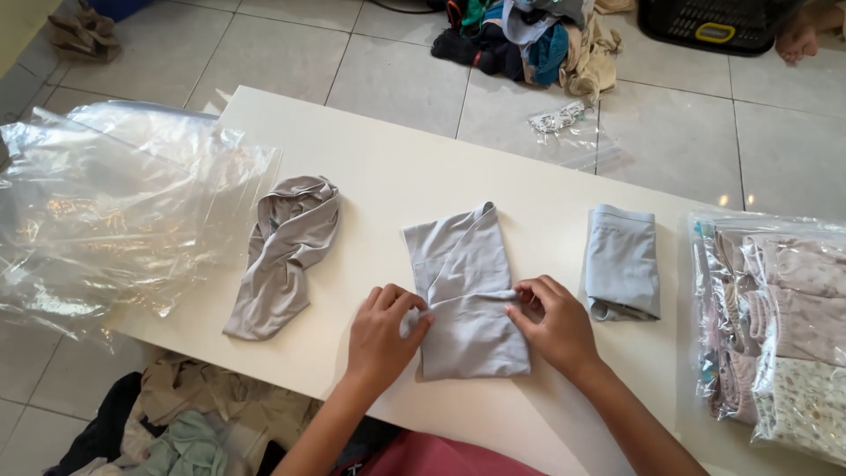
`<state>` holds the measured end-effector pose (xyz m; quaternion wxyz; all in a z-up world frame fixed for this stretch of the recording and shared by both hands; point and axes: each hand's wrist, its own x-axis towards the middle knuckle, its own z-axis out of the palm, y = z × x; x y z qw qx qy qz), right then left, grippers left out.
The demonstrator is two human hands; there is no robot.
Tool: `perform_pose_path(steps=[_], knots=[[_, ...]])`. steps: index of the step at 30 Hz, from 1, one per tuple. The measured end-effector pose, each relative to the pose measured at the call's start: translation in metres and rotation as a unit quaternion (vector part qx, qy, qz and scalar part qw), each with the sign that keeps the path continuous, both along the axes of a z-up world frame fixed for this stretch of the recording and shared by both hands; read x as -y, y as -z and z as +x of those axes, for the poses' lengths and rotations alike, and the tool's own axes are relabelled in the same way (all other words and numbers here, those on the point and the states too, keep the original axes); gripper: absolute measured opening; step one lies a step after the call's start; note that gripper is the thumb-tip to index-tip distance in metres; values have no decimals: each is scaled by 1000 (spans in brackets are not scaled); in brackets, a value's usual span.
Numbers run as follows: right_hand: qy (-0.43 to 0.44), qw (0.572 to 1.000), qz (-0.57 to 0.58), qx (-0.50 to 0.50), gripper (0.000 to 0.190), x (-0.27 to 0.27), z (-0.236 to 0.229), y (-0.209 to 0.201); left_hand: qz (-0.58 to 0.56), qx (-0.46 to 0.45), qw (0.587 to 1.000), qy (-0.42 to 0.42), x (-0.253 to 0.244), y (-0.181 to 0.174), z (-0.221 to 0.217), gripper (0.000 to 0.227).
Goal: Folding and stacking underwear on a table for organization or packing.
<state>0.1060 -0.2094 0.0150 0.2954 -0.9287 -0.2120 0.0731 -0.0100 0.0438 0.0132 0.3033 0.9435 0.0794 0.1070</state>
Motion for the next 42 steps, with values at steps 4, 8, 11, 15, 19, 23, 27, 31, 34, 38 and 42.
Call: perform_pose_path(steps=[4, 8, 11, 15, 19, 23, 27, 31, 34, 38, 42], knots=[[55, 976, 179, -111, 8, -1, -7, -2, -133, 8, 991, -1, 11, 3, -7, 9], [83, 946, 263, -169, 4, 5, -13, 1, -300, -25, 954, -10, 21, -12, -14, 10], [100, 924, 312, -196, 2, 8, -15, 7, -417, -53, 906, -40, 27, -7, -18, 20], [153, 853, 396, -304, 6, 5, -14, 5, -453, -103, 879, -108, 30, -12, -15, 20], [213, 813, 419, -345, 4, 7, -7, 21, -408, -144, 891, -138, 33, -29, -12, 18], [186, 828, 414, -330, 56, 1, -15, 2, -401, -185, 883, -156, 34, -35, -9, 36], [157, 826, 388, -376, 60, 8, -17, -5, -498, -152, 846, -110, 34, -32, -16, 48], [109, 844, 371, -372, 66, 19, -15, 7, -431, -209, 865, -147, 36, -40, -20, 62], [139, 928, 245, -244, 59, 17, -28, 5, -358, -130, 912, -150, 41, -22, -28, 71], [43, 986, 152, -55, 54, 19, -41, -4, -287, -92, 942, -149, 45, -16, -33, 71], [75, 972, 196, -101, 45, 20, -45, -4, -332, -43, 932, -136, 47, -9, -40, 67]])
